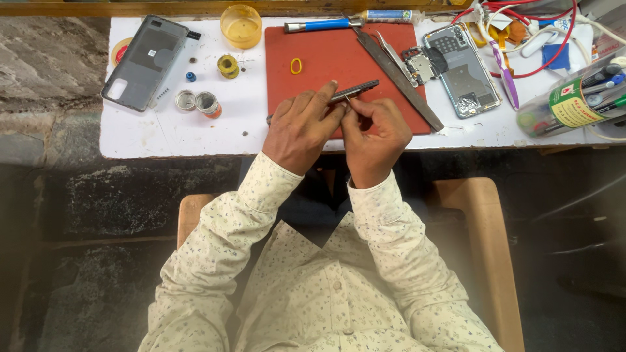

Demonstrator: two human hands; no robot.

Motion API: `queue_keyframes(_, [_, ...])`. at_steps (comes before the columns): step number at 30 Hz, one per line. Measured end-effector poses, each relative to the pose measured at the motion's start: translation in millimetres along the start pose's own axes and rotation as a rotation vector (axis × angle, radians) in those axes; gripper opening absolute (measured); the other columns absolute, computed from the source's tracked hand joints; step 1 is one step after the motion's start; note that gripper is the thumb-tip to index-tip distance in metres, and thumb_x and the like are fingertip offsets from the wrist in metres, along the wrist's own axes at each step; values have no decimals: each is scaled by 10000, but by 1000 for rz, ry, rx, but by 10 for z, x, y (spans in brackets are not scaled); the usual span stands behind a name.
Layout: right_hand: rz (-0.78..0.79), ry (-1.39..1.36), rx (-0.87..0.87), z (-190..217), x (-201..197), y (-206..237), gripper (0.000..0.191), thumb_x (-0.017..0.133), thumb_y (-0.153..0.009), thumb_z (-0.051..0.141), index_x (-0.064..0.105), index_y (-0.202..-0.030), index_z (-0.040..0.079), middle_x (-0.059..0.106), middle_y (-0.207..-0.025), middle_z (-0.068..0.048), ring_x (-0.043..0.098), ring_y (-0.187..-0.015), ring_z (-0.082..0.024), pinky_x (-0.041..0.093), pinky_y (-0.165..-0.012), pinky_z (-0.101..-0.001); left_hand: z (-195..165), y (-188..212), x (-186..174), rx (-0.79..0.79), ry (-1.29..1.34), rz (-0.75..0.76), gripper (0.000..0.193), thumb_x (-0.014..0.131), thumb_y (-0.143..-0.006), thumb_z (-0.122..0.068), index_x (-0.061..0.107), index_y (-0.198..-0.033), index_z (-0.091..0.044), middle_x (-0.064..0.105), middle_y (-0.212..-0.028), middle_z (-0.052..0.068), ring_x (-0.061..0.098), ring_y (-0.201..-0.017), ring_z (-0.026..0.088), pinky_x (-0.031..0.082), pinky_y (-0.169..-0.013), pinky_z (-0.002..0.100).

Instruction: The person reassembles a disassembled smartphone by connecting internal components and placing the back cover. They then power on the device to verify functionality and continue adjusting internal parts.

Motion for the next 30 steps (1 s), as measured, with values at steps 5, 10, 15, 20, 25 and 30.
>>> queue_keyframes(5, [-1, 2, 4, 33, 18, 6, 100, 772, -898, -96, 710, -944, -31, 656, -841, -82, 629, -684, -123, 494, -605, -249, -2, 1, -24, 0, 14, -21, 165, 702, -930, -113, 726, -1091, -85, 625, -1360, 108, 652, -1079, 221, 501, -792, 358])
queue_keyframes(10, [-14, 22, 13, 52, 20, 9, 108, 773, -878, -104, 721, -946, -39, 645, -818, -86, 592, -661, -130, 459, -598, -257, 15, 6, -43, -52, 138, -46, 114, 686, -922, -40, 610, -1006, -50, 641, -1365, 131, 677, -1098, 260, 520, -826, 399])
queue_keyframes(15, [-5, 30, 10, 66, 21, 21, 103, 760, -875, -107, 712, -943, -45, 634, -802, -80, 594, -661, -130, 461, -605, -261, 36, 0, -49, -103, 277, -97, 277, 659, -919, 39, 555, -1162, -41, 643, -1281, 150, 678, -1060, 336, 545, -874, 434])
queue_keyframes(20, [6, 32, 15, 74, 43, 31, 94, 760, -870, -91, 719, -940, -45, 637, -791, -79, 594, -656, -126, 459, -602, -259, 49, -6, -49, -113, 312, -105, 318, 662, -917, 65, 537, -1189, -41, 648, -1201, 148, 668, -1029, 351, 544, -855, 438])
queue_keyframes(25, [-23, 36, 32, 110, 64, 65, 90, 752, -872, -89, 723, -944, -43, 638, -797, -82, 581, -648, -131, 448, -592, -256, 58, -10, -65, -123, 324, -76, 333, 666, -927, 71, 521, -1201, -50, 653, -1168, 133, 667, -1014, 345, 544, -853, 433])
queue_keyframes(30, [-24, 54, 14, 135, 93, 65, 86, 755, -866, -88, 721, -926, -37, 638, -787, -80, 586, -641, -132, 439, -586, -262, 54, -33, -74, -111, 348, -112, 319, 704, -954, 18, 512, -1198, -55, 642, -1130, 121, 668, -1007, 334, 541, -842, 430])
Point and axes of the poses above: each hand's wrist, its own y-axis away from the middle knuckle, its own x-axis out of the palm, z = x × y, the point moved 2 cm from there along -y, towards the middle knuckle
